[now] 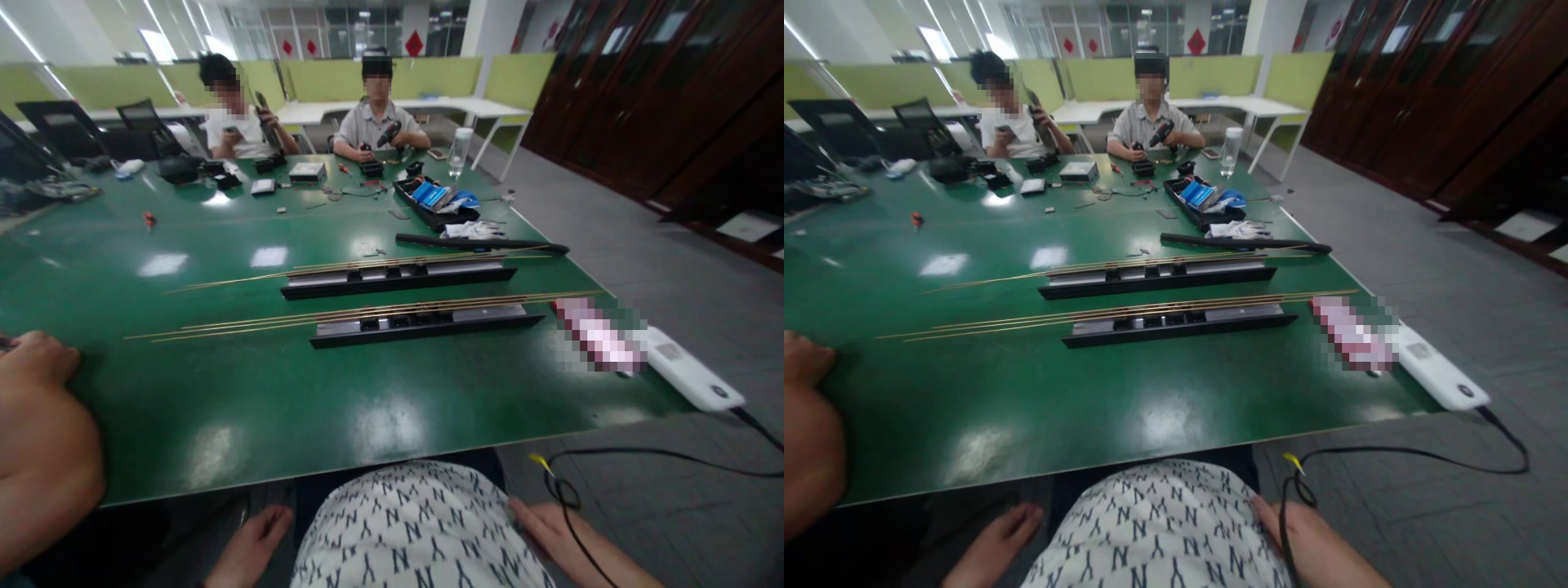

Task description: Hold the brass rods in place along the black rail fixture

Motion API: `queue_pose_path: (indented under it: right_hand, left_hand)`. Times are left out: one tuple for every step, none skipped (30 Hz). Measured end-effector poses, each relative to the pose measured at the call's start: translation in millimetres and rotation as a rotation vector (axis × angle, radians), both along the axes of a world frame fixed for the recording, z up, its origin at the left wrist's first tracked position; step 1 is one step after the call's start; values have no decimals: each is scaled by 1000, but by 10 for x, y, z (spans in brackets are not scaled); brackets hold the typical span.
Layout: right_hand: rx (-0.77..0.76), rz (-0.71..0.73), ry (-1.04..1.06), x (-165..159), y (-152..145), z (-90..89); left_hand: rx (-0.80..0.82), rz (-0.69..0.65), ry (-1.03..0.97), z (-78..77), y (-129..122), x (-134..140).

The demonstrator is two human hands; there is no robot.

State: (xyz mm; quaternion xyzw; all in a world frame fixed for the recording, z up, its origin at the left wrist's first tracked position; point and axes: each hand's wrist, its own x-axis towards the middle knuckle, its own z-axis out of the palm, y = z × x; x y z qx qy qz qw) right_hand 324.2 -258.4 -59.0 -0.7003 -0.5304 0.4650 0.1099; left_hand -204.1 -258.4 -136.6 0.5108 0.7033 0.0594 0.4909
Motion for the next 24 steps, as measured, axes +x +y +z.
queue_pose_path:
  right_hand:
    - [-36,52,76,-112,49,105]
    - [-52,87,134,-229,104,213]
    - [-40,109,196,-347,163,319]
    - [-7,121,258,-465,229,422]
    - [49,139,306,-580,306,517]
    - [130,158,338,-689,395,602]
    - [234,164,342,-789,499,675]
    - [329,161,328,-877,620,735]
    - [432,142,316,-951,754,779]
    - [537,86,314,-1007,898,809]
    - [615,6,316,-1045,1046,823]
    - [682,-95,329,-1062,1191,824]
    - [737,-172,350,-1059,1328,815]
    - [779,-247,356,-1036,1452,797]
    - [817,-317,349,-996,1561,773]
    - [840,-373,347,-943,1653,745]
    - [852,-424,345,-880,1730,716]
    - [861,-468,346,-814,1795,685]
    - [874,-505,340,-750,1851,654]
    - [891,-535,327,-693,1899,624]
    - [902,-559,311,-647,1941,594]
    - [904,-568,302,-614,1977,566]
    - [897,-571,294,-595,2008,539]
    - [885,-572,285,-589,2033,516]
  left_hand:
    - [13,-5,8,32,6,1]
    - [29,-14,3,67,12,1]
    - [45,-28,-15,109,16,5]
    - [51,-47,-44,162,20,14]
    - [50,-68,-71,229,24,33]
    - [51,-94,-110,313,28,62]
    - [49,-121,-150,414,36,103]
    - [47,-152,-181,532,46,157]
    - [54,-187,-209,663,60,221]
    - [53,-211,-237,804,77,295]
    - [42,-237,-270,948,97,374]
    - [38,-269,-298,1088,119,457]
    - [50,-309,-315,1218,143,539]
    - [81,-345,-326,1333,170,620]
    - [131,-360,-320,1430,201,698]
    - [192,-368,-308,1508,236,772]
    - [258,-370,-297,1567,278,845]
    - [333,-363,-285,1610,329,918]
    - [409,-356,-269,1640,389,991]
    - [477,-365,-262,1660,460,1065]
    - [534,-376,-252,1675,539,1141]
    - [596,-379,-243,1686,627,1217]
    - [662,-373,-238,1696,721,1294]
    - [707,-374,-240,1705,818,1369]
